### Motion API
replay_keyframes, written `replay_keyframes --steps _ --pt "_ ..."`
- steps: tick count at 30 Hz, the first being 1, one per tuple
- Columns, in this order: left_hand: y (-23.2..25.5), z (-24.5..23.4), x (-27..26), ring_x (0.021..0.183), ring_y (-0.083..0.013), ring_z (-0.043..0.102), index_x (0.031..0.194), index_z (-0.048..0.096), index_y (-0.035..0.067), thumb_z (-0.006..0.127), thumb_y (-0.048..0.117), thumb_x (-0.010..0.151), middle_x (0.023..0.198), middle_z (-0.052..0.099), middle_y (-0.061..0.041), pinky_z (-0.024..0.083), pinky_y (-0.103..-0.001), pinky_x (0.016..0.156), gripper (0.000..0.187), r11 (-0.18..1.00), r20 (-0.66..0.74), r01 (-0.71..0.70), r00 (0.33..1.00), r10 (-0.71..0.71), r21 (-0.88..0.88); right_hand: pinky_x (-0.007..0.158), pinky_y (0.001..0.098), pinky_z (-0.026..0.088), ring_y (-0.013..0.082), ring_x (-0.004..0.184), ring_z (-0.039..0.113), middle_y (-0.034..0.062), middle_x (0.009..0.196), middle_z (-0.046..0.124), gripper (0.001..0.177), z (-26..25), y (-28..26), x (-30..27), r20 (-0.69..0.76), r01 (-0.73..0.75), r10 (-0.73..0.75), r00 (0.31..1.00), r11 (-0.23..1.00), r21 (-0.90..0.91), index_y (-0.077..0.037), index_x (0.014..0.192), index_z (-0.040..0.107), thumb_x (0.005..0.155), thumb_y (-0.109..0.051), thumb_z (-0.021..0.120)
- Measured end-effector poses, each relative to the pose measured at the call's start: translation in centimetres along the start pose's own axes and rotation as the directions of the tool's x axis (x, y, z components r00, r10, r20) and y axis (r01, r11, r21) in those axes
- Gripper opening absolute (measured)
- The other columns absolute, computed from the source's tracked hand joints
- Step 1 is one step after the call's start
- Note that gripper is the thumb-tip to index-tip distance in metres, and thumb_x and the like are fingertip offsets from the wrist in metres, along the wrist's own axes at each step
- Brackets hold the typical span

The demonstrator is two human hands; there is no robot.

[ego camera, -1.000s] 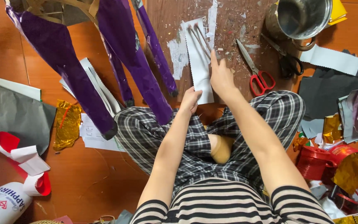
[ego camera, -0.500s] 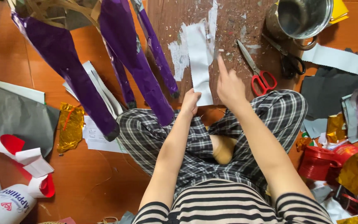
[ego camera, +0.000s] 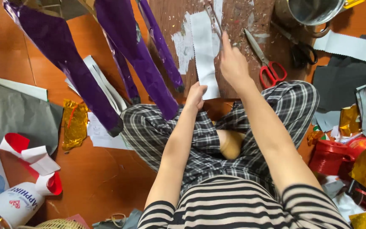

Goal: Decorating a bamboo frame with purple plastic strips and paper to create a craft figure

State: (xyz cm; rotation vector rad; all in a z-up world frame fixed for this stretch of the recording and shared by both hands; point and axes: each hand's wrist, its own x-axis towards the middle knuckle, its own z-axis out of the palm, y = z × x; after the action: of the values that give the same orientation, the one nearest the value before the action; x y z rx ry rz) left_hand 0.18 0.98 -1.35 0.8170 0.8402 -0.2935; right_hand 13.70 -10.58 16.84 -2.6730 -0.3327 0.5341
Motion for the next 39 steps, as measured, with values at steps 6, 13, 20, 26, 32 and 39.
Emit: replay_keyframes --steps 6,13,20,26,32,39 --pt "-3.2 -1.5 4.5 0.121 -0.0205 0.064 0.144 0.067 -0.002 0.075 0.007 0.096 0.13 0.069 -0.015 0.054 -0.046 0.111 0.05 0.999 -0.082 -0.031 0.996 0.033 0.024 0.08 0.0664 0.063 0.0591 0.087 0.074 0.0199 0.111 0.058 0.067 4.6 5.5 -14.6 0.18 -0.027 0.07 0.981 0.972 -0.233 -0.035 0.175 0.034 0.11 -0.027 0.049" --pt "6.1 2.1 -3.7 0.127 -0.0281 0.053 0.15 0.049 -0.02 0.062 0.004 0.106 0.14 0.039 -0.024 0.056 -0.035 0.103 0.051 0.943 -0.087 0.008 0.995 -0.039 -0.332 0.065 0.0559 0.066 0.0459 0.065 0.073 0.0068 0.098 0.057 0.062 4.5 5.2 -24.5 -0.015 0.099 -0.105 0.994 0.969 -0.225 -0.041 0.168 0.049 0.108 -0.027 0.055" --pt "5.3 0.8 -1.9 0.115 -0.042 0.078 0.154 0.051 0.026 0.049 0.035 0.119 0.143 0.07 -0.023 0.068 -0.056 0.084 0.036 0.96 0.261 0.106 0.965 -0.036 -0.258 0.062 0.052 0.066 0.0401 0.064 0.075 0.0062 0.099 0.061 0.062 4.2 4.3 -25.7 -0.079 0.121 -0.146 0.986 0.956 -0.268 -0.038 0.165 0.053 0.104 -0.026 0.056" --pt "4.4 0.7 -1.4 0.125 -0.0533 0.071 0.157 0.044 0.028 0.041 0.035 0.122 0.147 0.066 -0.03 0.061 -0.073 0.095 0.037 0.947 0.333 0.096 0.943 0.012 -0.307 0.064 0.0522 0.066 0.0399 0.066 0.075 0.006 0.098 0.059 0.063 2.9 6.7 -25.1 -0.117 0.049 -0.09 0.989 0.949 -0.312 -0.038 0.166 0.052 0.105 -0.026 0.058" --pt "4.6 0.9 -1.5 0.126 -0.0485 0.072 0.16 0.046 0.026 0.046 0.035 0.121 0.147 0.067 -0.027 0.064 -0.069 0.096 0.04 0.94 0.306 0.103 0.952 0.001 -0.324 0.061 0.0519 0.065 0.0391 0.065 0.076 0.0072 0.092 0.062 0.061 0.1 8.2 -23.3 -0.129 0.009 -0.056 0.99 0.941 -0.338 -0.037 0.162 0.057 0.103 -0.023 0.059" --pt "3.6 1.6 0.5 0.135 -0.0374 0.068 0.163 0.052 0.023 0.058 0.028 0.118 0.159 0.061 -0.017 0.059 -0.065 0.106 0.046 0.954 0.211 0.09 0.977 -0.029 -0.286 0.072 0.0624 0.065 0.0498 0.083 0.08 0.0182 0.113 0.064 0.056 -8.9 21.2 -6.3 -0.424 -0.438 0.288 0.858 0.842 -0.314 -0.032 0.161 0.056 0.105 -0.027 0.054"
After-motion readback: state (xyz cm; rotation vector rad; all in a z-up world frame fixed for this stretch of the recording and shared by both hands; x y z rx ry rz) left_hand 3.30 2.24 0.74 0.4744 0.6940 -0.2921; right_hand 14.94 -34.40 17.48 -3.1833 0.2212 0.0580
